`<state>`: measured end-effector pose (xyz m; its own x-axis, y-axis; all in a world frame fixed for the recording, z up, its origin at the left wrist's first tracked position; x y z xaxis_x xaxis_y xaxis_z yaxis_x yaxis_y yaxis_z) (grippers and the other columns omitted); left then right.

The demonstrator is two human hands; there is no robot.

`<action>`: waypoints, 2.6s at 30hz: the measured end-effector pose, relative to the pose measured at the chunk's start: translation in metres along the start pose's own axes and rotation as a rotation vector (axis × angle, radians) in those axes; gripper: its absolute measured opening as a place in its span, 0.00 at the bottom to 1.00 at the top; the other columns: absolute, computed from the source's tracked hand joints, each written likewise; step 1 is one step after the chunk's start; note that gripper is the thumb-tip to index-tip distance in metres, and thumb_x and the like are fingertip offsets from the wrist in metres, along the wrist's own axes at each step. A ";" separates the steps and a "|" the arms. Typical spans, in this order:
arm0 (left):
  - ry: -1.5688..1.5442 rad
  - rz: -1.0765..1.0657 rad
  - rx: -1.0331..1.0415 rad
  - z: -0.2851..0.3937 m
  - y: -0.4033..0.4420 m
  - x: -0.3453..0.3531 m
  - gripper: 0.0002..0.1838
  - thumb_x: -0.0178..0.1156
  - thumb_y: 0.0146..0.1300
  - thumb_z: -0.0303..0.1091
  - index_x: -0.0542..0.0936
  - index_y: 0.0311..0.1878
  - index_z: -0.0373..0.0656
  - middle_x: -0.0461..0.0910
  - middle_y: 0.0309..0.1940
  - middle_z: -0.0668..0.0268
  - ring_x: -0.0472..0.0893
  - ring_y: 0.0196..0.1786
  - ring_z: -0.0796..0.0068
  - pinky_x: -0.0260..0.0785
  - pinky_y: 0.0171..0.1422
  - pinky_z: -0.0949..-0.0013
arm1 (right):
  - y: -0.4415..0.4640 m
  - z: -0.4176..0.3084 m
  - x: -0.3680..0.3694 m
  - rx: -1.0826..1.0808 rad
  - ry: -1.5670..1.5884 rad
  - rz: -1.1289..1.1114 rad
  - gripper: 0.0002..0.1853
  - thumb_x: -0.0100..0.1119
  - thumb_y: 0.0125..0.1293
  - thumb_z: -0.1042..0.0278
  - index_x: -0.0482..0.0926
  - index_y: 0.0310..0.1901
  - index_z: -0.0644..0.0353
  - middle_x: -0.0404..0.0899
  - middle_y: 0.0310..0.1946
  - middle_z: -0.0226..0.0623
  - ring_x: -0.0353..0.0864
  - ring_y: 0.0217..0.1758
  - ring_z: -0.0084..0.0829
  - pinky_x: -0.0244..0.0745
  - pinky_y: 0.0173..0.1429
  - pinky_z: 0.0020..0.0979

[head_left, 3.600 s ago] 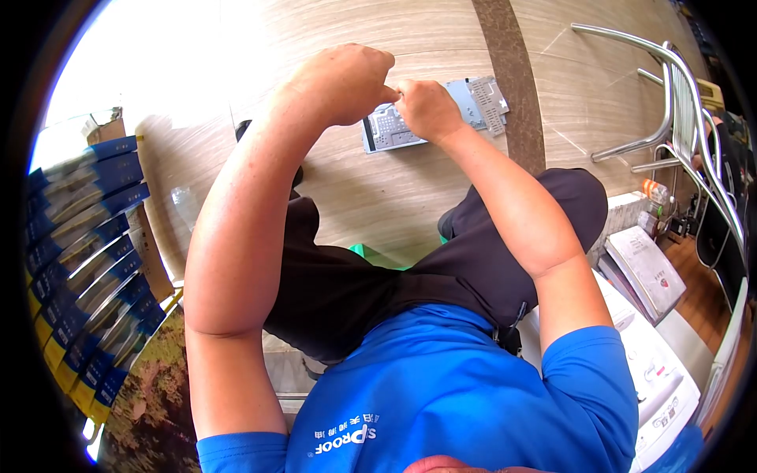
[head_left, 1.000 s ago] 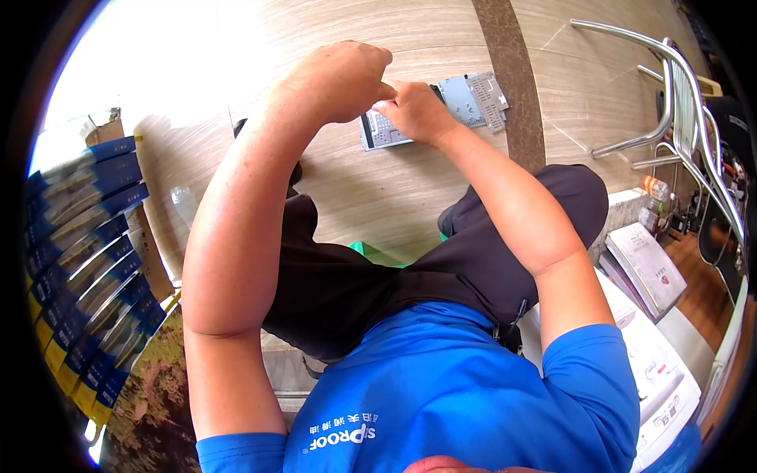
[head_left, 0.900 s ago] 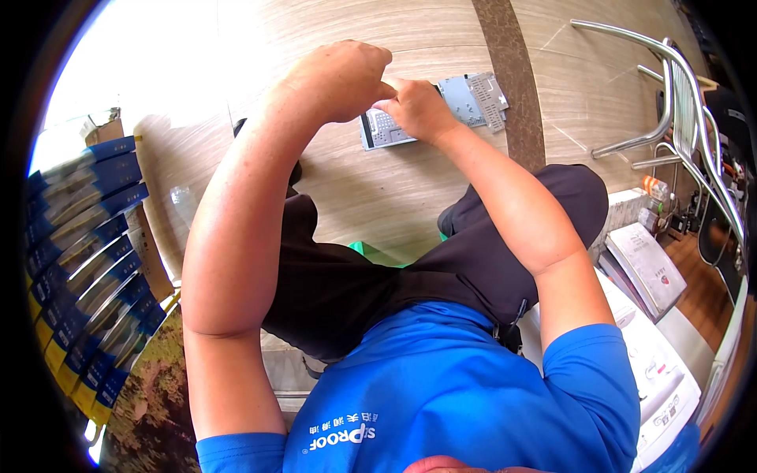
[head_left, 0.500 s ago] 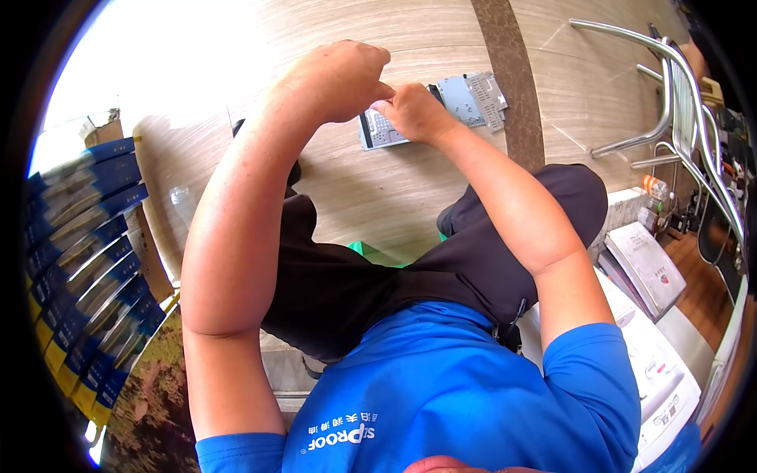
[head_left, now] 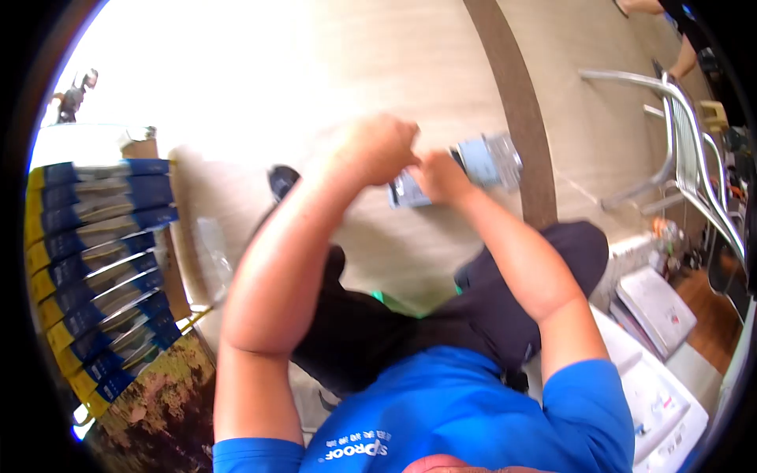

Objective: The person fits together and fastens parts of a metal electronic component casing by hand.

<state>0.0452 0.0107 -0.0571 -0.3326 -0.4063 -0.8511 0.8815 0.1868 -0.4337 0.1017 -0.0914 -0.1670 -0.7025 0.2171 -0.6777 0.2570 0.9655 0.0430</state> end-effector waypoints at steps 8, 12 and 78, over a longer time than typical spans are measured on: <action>-0.042 -0.016 0.004 0.008 -0.009 -0.014 0.18 0.65 0.64 0.44 0.80 0.47 0.39 0.85 0.43 0.50 0.83 0.51 0.49 0.76 0.55 0.52 | -0.001 -0.009 -0.007 0.059 0.047 -0.038 0.10 0.64 0.63 0.65 0.82 0.41 0.63 0.82 0.32 0.55 0.82 0.39 0.56 0.76 0.44 0.51; -0.055 0.005 0.033 0.004 -0.006 -0.005 0.20 0.63 0.66 0.46 0.80 0.50 0.39 0.85 0.45 0.49 0.83 0.53 0.49 0.75 0.56 0.51 | -0.003 0.010 0.000 0.153 0.073 0.042 0.08 0.63 0.63 0.68 0.81 0.41 0.62 0.83 0.34 0.54 0.84 0.43 0.54 0.78 0.47 0.49; -0.014 -0.092 -0.061 0.006 -0.007 -0.012 0.27 0.64 0.66 0.45 0.77 0.63 0.41 0.83 0.54 0.53 0.79 0.61 0.53 0.72 0.64 0.55 | 0.002 0.003 -0.006 0.125 0.128 0.033 0.08 0.61 0.66 0.67 0.81 0.39 0.64 0.83 0.31 0.53 0.83 0.39 0.55 0.76 0.45 0.48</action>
<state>0.0451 0.0089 -0.0418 -0.4064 -0.4368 -0.8025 0.8250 0.2020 -0.5277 0.1081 -0.0916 -0.1650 -0.7689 0.2729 -0.5781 0.3565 0.9337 -0.0334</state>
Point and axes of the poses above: each hand's wrist, its own y-axis towards the middle knuckle, its own x-axis out of the palm, z = x × y, the point moved 5 cm from there along y, towards the middle knuckle
